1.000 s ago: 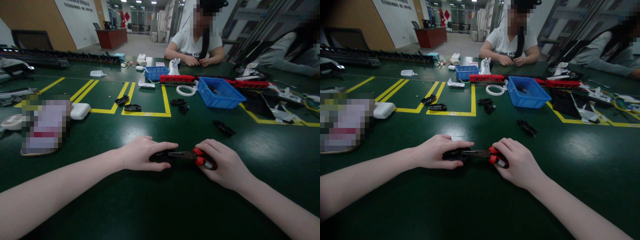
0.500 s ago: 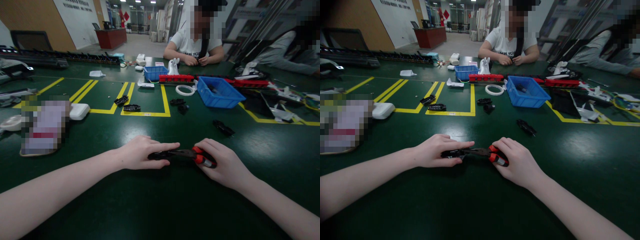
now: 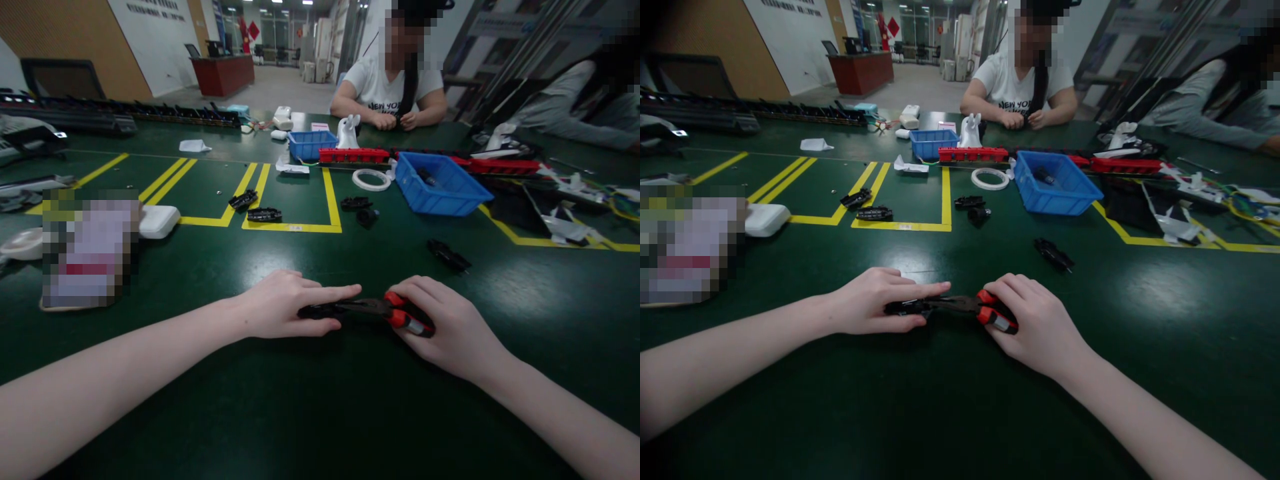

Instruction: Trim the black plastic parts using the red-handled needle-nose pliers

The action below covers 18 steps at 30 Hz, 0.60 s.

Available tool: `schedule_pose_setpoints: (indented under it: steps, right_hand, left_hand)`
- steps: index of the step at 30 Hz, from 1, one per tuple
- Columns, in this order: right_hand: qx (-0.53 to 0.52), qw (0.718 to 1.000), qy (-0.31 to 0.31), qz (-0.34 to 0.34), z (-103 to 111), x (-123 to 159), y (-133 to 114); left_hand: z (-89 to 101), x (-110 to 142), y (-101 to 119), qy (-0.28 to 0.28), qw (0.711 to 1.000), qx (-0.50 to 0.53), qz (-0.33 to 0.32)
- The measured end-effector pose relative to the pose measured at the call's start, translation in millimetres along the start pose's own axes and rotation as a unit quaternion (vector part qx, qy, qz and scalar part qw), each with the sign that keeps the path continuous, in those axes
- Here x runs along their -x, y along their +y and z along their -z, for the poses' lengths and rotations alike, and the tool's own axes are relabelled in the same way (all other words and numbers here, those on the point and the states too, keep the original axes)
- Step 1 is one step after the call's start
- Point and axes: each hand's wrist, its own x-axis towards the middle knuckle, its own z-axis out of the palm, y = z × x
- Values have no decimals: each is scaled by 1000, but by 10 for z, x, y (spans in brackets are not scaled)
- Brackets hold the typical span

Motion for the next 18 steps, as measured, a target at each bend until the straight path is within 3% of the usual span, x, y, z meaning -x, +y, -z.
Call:
schedule_pose_setpoints:
  steps: [9, 18]
  right_hand:
    - [92, 995, 10, 28, 69, -2, -112]
    - [112, 993, 12, 24, 87, -15, -48]
  left_hand:
    - [23, -34, 33, -7, 999, 16, 45]
    - [38, -47, 97, -32, 994, -29, 102]
